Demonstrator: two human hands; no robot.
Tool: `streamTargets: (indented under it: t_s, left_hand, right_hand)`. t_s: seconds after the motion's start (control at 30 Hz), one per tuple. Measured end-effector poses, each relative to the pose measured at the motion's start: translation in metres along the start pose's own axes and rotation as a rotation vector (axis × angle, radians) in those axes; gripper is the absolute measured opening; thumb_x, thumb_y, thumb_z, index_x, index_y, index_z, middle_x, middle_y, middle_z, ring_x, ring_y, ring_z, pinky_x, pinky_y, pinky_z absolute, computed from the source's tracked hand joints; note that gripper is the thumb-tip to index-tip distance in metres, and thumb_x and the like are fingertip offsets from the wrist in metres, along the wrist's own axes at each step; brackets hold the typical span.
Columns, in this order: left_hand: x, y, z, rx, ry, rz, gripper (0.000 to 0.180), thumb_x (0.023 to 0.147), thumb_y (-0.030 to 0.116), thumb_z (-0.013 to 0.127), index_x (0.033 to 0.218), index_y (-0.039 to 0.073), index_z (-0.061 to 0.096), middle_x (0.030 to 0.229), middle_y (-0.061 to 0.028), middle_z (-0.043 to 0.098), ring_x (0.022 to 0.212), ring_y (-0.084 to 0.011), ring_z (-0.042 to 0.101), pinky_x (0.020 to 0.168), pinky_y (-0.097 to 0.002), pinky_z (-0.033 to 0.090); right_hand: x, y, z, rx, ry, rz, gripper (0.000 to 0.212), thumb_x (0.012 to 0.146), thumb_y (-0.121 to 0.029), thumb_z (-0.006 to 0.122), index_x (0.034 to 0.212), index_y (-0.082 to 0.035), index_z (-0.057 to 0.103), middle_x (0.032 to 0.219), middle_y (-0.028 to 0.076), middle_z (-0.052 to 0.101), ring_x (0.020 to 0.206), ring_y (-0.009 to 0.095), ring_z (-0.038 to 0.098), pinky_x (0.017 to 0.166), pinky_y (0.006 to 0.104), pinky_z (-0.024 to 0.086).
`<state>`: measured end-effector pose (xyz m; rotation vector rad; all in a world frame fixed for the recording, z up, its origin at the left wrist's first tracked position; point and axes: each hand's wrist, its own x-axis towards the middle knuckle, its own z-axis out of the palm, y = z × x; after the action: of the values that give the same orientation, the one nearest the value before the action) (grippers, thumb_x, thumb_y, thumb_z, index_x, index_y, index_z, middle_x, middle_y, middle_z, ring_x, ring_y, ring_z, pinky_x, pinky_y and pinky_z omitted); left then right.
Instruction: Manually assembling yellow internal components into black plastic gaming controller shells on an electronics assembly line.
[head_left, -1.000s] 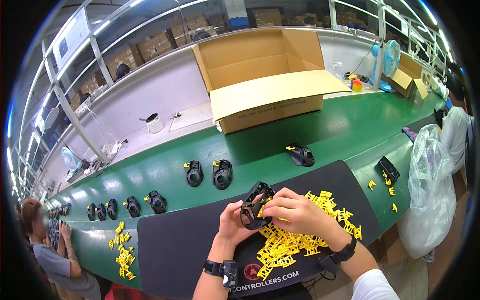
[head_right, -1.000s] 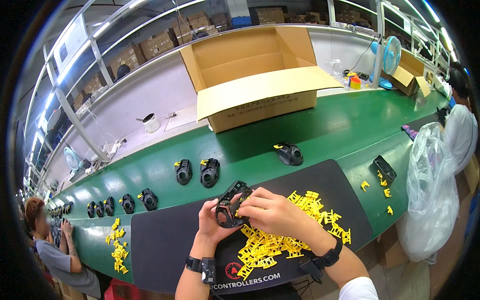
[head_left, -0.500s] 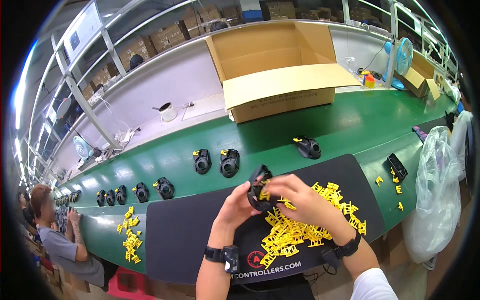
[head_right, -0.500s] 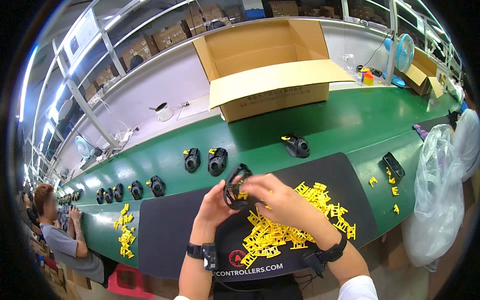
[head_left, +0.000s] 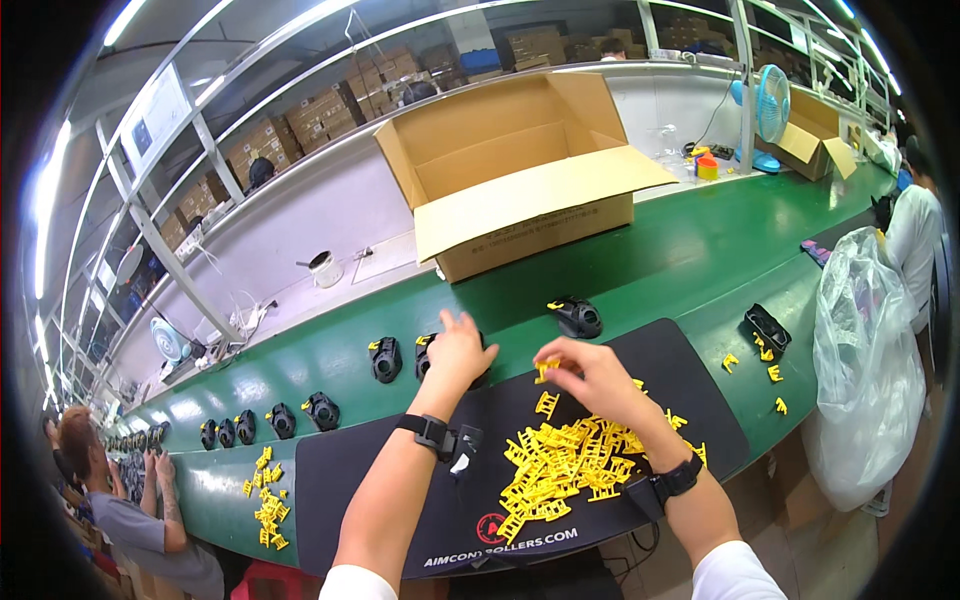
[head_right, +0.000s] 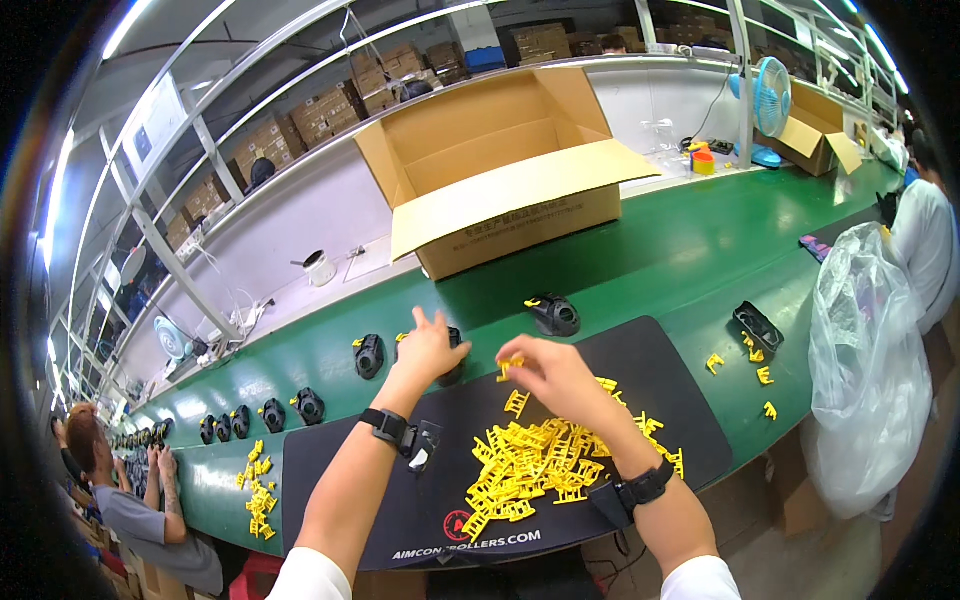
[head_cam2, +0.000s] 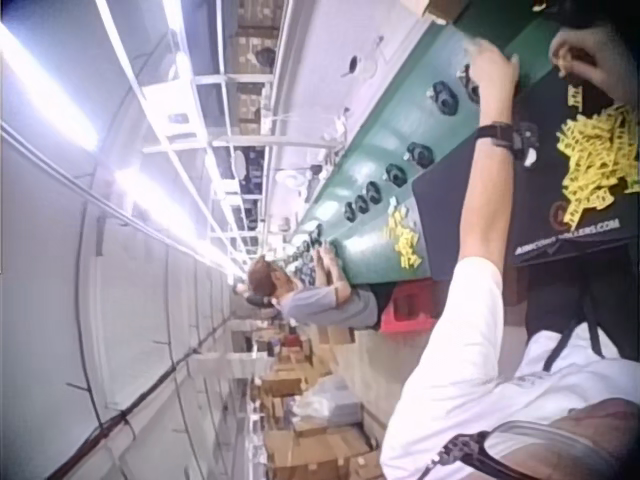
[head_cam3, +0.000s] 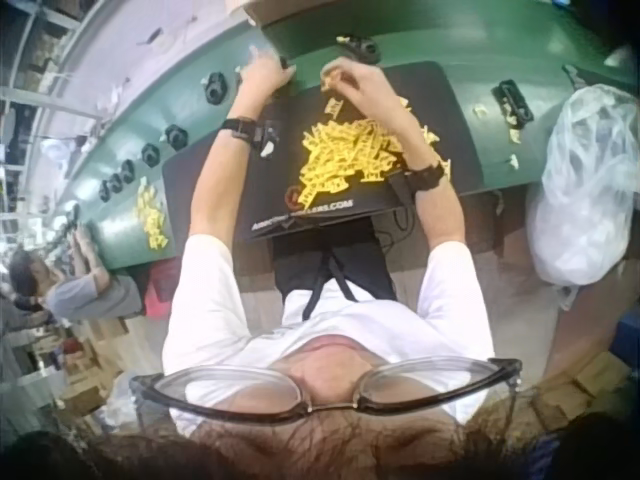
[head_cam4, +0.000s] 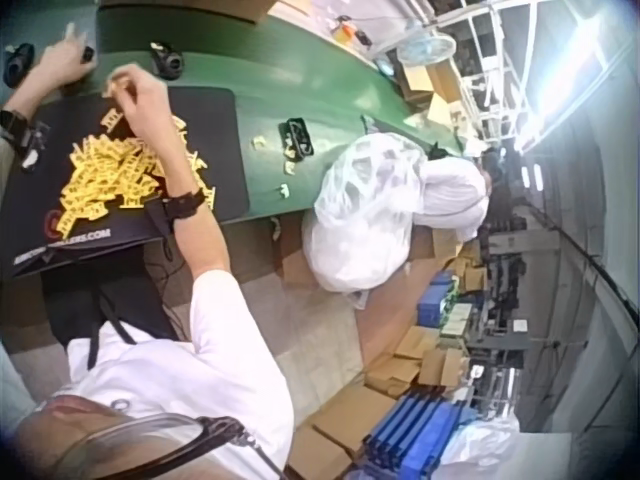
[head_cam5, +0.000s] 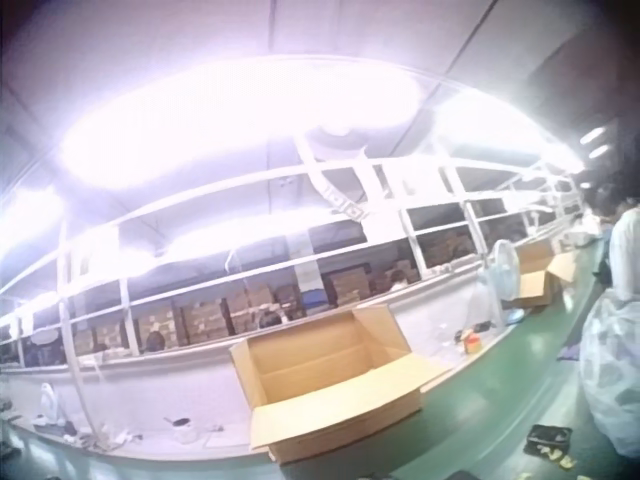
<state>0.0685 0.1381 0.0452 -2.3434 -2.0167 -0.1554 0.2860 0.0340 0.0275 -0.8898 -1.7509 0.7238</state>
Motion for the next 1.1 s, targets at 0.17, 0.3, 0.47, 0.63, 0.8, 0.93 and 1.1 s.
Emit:
streamTargets:
  t_s: [0.17, 0.3, 0.47, 0.63, 0.8, 0.93, 1.1]
  left_hand:
    - [0.031, 0.068, 0.02, -0.417, 0.063, 0.299, 0.075, 0.085, 0.051, 0.069, 0.147, 0.017, 0.044, 0.132, -0.0333, 0.045, 0.109, -0.0478, 0.062, 0.092, -0.0506, 0.054]
    - [0.044, 0.126, 0.041, -0.353, -0.218, 0.078, 0.078, 0.085, 0.068, 0.059, 0.15, 0.029, 0.042, 0.139, -0.0301, 0.04, 0.134, -0.0439, 0.043, 0.103, -0.0505, 0.046]
    - [0.054, 0.115, 0.054, -0.558, -0.073, -0.042, 0.062, 0.076, 0.046, 0.077, 0.126, 0.022, 0.049, 0.131, -0.0256, 0.046, 0.118, -0.0418, 0.052, 0.089, -0.0499, 0.051]
    - [0.007, 0.068, 0.031, -1.8, -0.415, 0.013, 0.071, 0.086, 0.023, 0.065, 0.148, 0.015, 0.031, 0.116, -0.0117, 0.058, 0.104, -0.0215, 0.06, 0.083, -0.0402, 0.051]
    - [-0.096, 0.016, 0.02, -2.305, -0.424, 0.172, 0.064, 0.096, 0.017, 0.055, 0.153, 0.017, 0.026, 0.133, -0.0107, 0.057, 0.123, -0.0228, 0.056, 0.098, -0.0429, 0.047]
    - [-0.123, 0.002, 0.029, -2.275, -0.282, 0.199, 0.071, 0.094, 0.01, 0.06, 0.154, 0.015, 0.022, 0.138, -0.0137, 0.051, 0.129, -0.0256, 0.053, 0.105, -0.0435, 0.045]
    - [-0.121, 0.006, 0.038, -2.053, -0.194, 0.269, 0.087, 0.081, -0.005, 0.072, 0.152, 0.01, 0.025, 0.142, -0.0089, 0.043, 0.132, -0.0206, 0.047, 0.107, -0.0353, 0.045]
  right_hand:
    - [0.005, 0.011, -0.02, 0.448, 0.247, 0.209, 0.025, 0.1, -0.007, 0.054, 0.123, -0.004, 0.063, 0.113, 0.005, 0.066, 0.091, 0.012, 0.065, 0.076, 0.0242, 0.054]
    - [0.003, 0.032, -0.028, 0.671, 0.441, 0.228, 0.029, 0.1, -0.003, 0.052, 0.128, -0.002, 0.061, 0.121, 0.008, 0.063, 0.095, 0.011, 0.064, 0.083, 0.0264, 0.055]
    - [0.005, 0.023, -0.021, 0.553, 0.513, 0.256, 0.024, 0.096, -0.002, 0.06, 0.12, -0.005, 0.058, 0.104, 0.006, 0.06, 0.093, 0.011, 0.063, 0.078, 0.0238, 0.053]
    - [0.001, 0.027, -0.027, 0.503, 0.395, 0.232, 0.029, 0.094, -0.003, 0.063, 0.123, -0.004, 0.058, 0.099, 0.003, 0.064, 0.085, 0.006, 0.06, 0.071, 0.0202, 0.048]
    - [-0.002, 0.001, 0.001, 0.412, 0.059, 0.259, 0.02, 0.091, -0.003, 0.068, 0.11, 0.0, 0.063, 0.099, 0.005, 0.069, 0.092, 0.011, 0.066, 0.083, 0.0251, 0.053]
    - [-0.005, -0.012, 0.023, 0.303, -0.004, 0.28, 0.018, 0.091, -0.003, 0.069, 0.108, 0.0, 0.063, 0.097, 0.004, 0.068, 0.091, 0.009, 0.065, 0.081, 0.0234, 0.053]
    - [-0.006, -0.022, 0.043, -0.023, 0.098, 0.083, 0.016, 0.086, 0.003, 0.071, 0.101, 0.001, 0.065, 0.086, 0.005, 0.068, 0.076, 0.01, 0.066, 0.069, 0.0239, 0.054]
